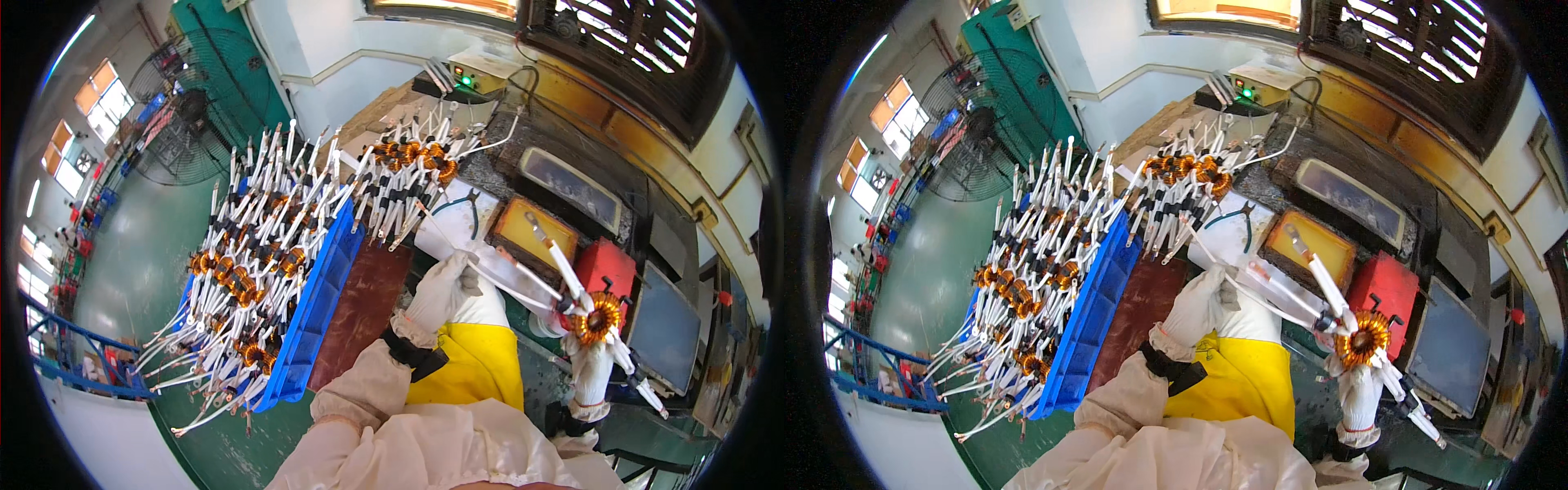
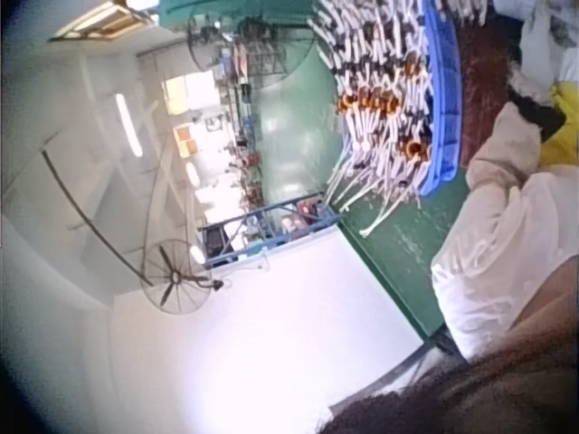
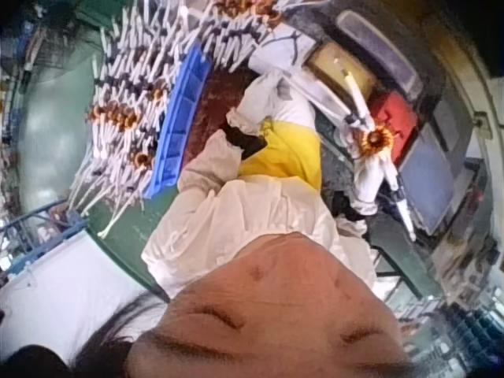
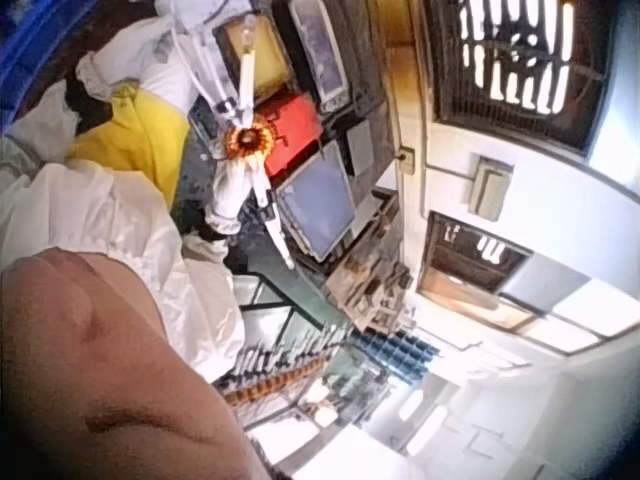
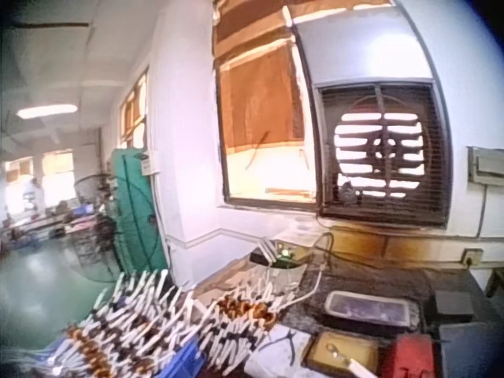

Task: Dipping the ends of copper coil wires into a molten tinning bath for soldering.

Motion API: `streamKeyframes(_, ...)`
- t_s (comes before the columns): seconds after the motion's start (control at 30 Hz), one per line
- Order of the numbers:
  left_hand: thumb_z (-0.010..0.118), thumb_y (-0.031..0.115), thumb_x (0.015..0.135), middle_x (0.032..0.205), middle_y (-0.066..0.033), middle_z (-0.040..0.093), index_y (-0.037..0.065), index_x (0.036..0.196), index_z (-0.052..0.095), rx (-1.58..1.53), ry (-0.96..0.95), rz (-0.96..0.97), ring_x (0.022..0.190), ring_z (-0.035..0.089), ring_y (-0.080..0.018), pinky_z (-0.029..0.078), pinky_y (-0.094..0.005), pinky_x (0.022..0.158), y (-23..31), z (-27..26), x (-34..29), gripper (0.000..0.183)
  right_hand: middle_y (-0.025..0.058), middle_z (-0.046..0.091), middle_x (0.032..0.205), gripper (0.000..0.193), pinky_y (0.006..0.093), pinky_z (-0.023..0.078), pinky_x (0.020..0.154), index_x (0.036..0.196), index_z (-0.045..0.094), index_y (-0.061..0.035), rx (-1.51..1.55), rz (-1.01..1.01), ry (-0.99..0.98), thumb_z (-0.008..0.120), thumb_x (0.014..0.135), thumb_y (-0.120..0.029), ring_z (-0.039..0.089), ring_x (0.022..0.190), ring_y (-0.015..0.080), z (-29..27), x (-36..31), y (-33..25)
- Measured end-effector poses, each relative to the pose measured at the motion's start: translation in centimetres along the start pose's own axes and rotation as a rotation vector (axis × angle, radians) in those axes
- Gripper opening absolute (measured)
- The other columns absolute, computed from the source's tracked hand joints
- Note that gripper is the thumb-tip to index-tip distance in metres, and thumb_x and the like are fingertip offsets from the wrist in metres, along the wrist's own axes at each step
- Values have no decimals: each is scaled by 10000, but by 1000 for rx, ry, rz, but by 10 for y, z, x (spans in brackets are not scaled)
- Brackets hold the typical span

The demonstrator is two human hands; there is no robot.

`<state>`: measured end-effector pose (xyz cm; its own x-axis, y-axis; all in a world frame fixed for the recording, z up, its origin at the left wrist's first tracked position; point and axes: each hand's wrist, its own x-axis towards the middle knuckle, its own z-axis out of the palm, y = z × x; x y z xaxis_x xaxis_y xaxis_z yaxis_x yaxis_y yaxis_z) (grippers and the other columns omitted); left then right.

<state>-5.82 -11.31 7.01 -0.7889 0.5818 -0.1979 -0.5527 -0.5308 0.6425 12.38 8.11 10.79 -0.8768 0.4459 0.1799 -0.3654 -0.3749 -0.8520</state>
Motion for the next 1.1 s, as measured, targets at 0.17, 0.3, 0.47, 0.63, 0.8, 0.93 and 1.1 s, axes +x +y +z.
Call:
streamKeyframes(0.17, 466, 277, 921, 749, -9, 528, 41, 980, 543, 48, -30, -31, 674, 519, -100, 461, -249, 620, -24, 17, -1, 254, 73, 506, 1066, 361, 266, 459, 713, 1158, 411, -30, -487, -132, 293, 560, 841, -115, 525, 873, 138, -54, 9, 17)
streamKeyframes(0.3, 442, 277, 932, 775, 11, 555, 39, 986, 556, 400, -229, -205, 683, 524, -61, 453, -220, 605, -60, 31, -8, 269, 67, 524, 1016, 293, 251, 434, 718, 1133, 435, -19, -662, -101, 207, 514, 868, -120, 519, 830, 119, -34, 33, 7)
streamKeyframes(0.47, 435, 277, 935, 790, 22, 569, 43, 966, 575, 435, -404, -353, 707, 528, -42, 445, -196, 639, -78, 50, -14, 275, 61, 532, 941, 298, 242, 446, 676, 1126, 425, -18, -566, -52, 234, 520, 848, -64, 526, 768, 116, -58, 46, 24)
streamKeyframes(0.63, 433, 259, 937, 834, 9, 577, 34, 997, 581, 651, -295, -111, 771, 519, -49, 426, -189, 691, -73, 35, 4, 276, -1, 456, 653, 104, 236, 357, 470, 938, 460, -58, -242, -45, 236, 506, 859, -107, 414, 504, 84, -105, 75, 33)
streamKeyframes(0.8, 438, 259, 935, 906, -12, 589, 30, 1049, 575, 585, -267, -183, 843, 522, -67, 414, -196, 757, -60, 36, 18, 290, -8, 467, 716, 153, 207, 309, 402, 996, 447, -104, -37, 40, 399, 507, 870, -165, 393, 451, 69, -100, 92, 28)
streamKeyframes(0.93, 442, 266, 928, 933, -40, 592, 21, 1090, 546, 545, -165, 77, 872, 534, -98, 413, -209, 782, -55, 34, 43, 312, -43, 413, 641, 133, 196, 293, 364, 923, 424, -165, -90, 104, 357, 526, 838, -175, 372, 410, 61, -106, 92, 31)
streamKeyframes(1.1, 398, 303, 930, 915, -53, 590, 11, 1111, 531, 633, 13, 280, 840, 543, -115, 436, -240, 736, -65, -6, 80, 369, -56, 393, 582, 156, 201, 265, 356, 870, 434, -157, -137, 82, 363, 563, 821, -229, 339, 386, 57, -99, 93, 32)
